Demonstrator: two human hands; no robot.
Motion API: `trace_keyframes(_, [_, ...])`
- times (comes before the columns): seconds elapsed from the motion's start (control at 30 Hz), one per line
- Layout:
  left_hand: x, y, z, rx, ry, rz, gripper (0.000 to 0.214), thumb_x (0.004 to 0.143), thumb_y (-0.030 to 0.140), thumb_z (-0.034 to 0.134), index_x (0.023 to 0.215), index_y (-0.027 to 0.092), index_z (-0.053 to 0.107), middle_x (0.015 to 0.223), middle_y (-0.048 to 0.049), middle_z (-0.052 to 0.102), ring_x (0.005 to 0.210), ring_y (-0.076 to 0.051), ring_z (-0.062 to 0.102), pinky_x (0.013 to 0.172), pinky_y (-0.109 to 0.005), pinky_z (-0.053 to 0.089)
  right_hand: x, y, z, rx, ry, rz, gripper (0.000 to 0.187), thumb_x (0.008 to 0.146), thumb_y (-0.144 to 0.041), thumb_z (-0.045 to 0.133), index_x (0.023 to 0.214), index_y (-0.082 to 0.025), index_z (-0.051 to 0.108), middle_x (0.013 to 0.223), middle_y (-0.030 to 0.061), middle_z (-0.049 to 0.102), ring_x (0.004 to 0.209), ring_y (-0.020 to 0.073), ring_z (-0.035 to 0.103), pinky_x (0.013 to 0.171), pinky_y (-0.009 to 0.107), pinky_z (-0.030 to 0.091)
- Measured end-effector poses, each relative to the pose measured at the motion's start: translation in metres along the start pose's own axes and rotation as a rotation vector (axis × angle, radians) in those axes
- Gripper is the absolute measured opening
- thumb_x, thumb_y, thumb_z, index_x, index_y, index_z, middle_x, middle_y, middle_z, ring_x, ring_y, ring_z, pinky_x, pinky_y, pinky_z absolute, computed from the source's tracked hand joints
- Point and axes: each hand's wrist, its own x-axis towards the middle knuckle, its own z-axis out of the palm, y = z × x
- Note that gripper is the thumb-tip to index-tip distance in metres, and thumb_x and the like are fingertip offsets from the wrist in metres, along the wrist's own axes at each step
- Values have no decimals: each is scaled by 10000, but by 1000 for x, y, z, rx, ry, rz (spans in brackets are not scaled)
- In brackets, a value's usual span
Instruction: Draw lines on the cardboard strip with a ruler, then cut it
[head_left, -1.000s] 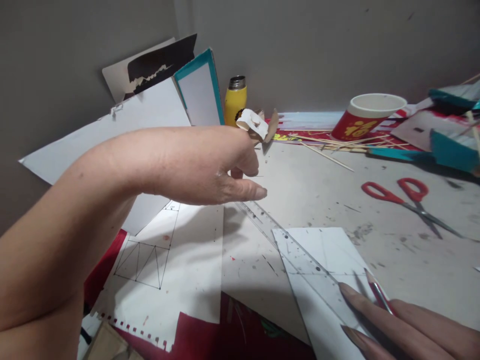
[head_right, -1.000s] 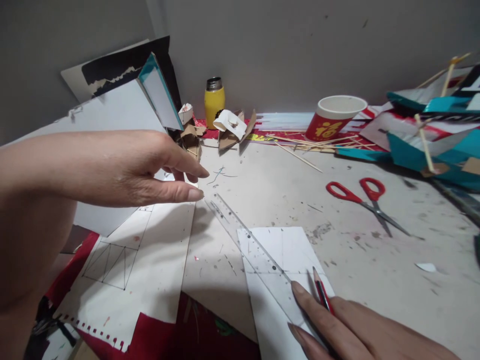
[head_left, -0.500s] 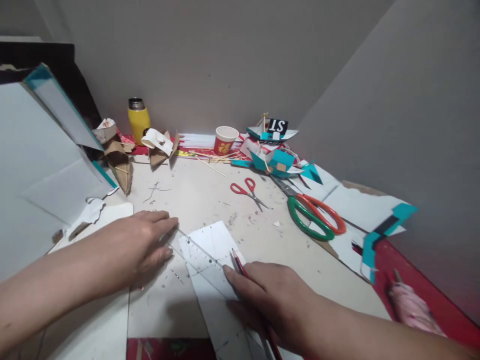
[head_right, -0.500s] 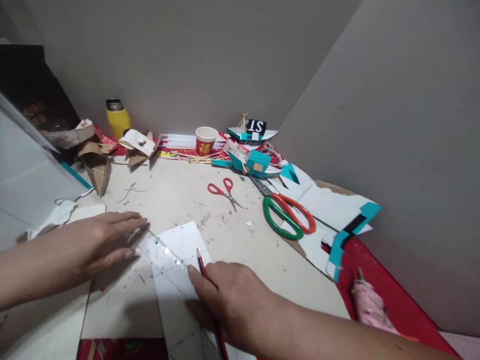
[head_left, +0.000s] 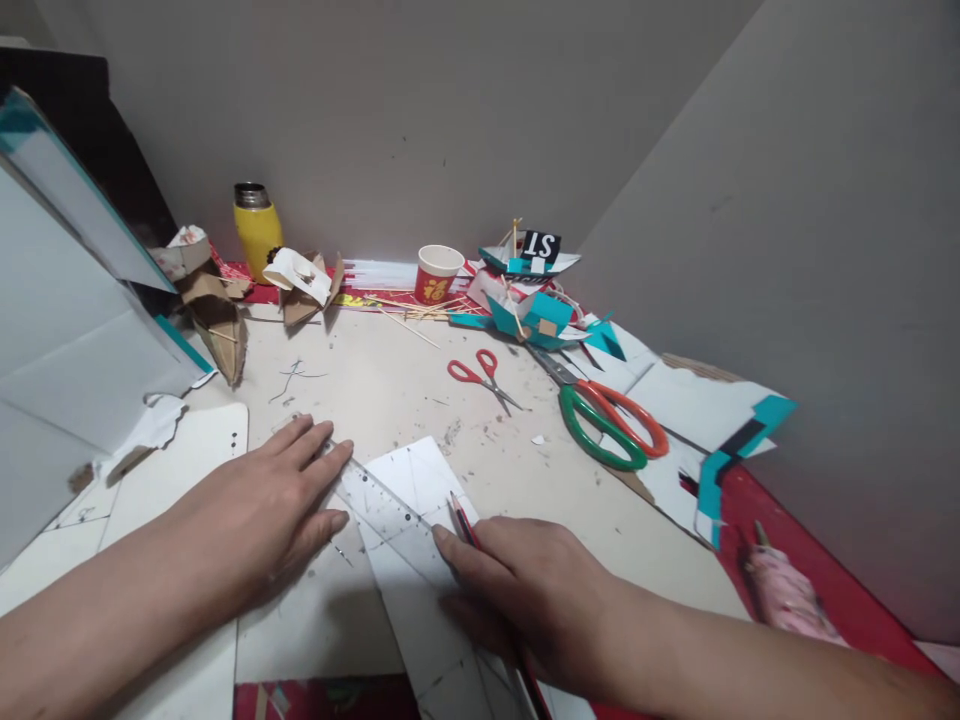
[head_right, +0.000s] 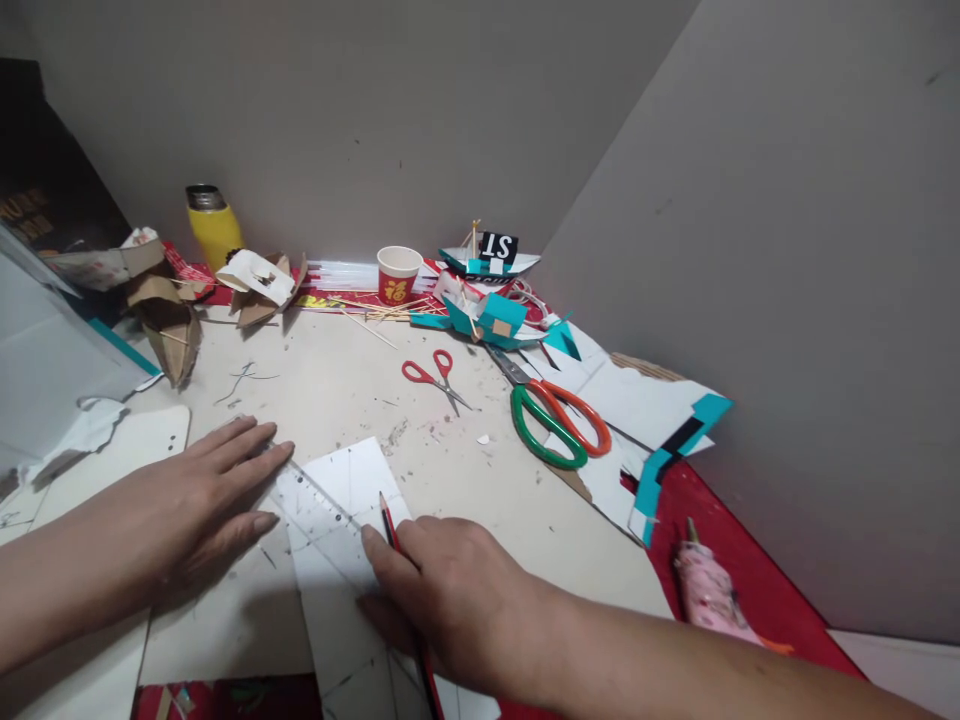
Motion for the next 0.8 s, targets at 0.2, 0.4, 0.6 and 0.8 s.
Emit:
trace_keyframes(0.2, [1,-2,7,11,62,3,577,961,419,475,1430,103,590,1477,-257,561,1405,-447,475,1077,-589,484,1,0,0,-13,2,-7,264,1040,-288,377,1226,-141,493,719,22,601,540,179,485,499,320,307])
trace_keyframes(0.4, [1,-5,10,-4,127,30,531,959,391,475,1393,122,623,1424,-231,617,1363,-430,527,1057,-579,496,0,0,-1,-2,7,-5,291,1040,-315,372,1219,-134,512,705,28,608,529,175,479,492,318,293])
trace_keyframes(0.6, [9,-6,5,-36,177,82,415,1003,346,404,1183,171,734,1189,-193,723,1121,-372,668,900,-556,575,2,1,-9,99,-55,35,287,1007,-296,433,1220,-140,544,735,31,630,558,167,509,518,304,331])
trace_keyframes(0.8, [12,-9,0,-44,218,40,456,1032,339,347,1091,194,776,1119,-176,744,1118,-357,676,905,-540,583,7,10,-27,242,-34,0,354,1012,-307,502,1331,-153,493,758,14,666,607,164,579,559,294,401])
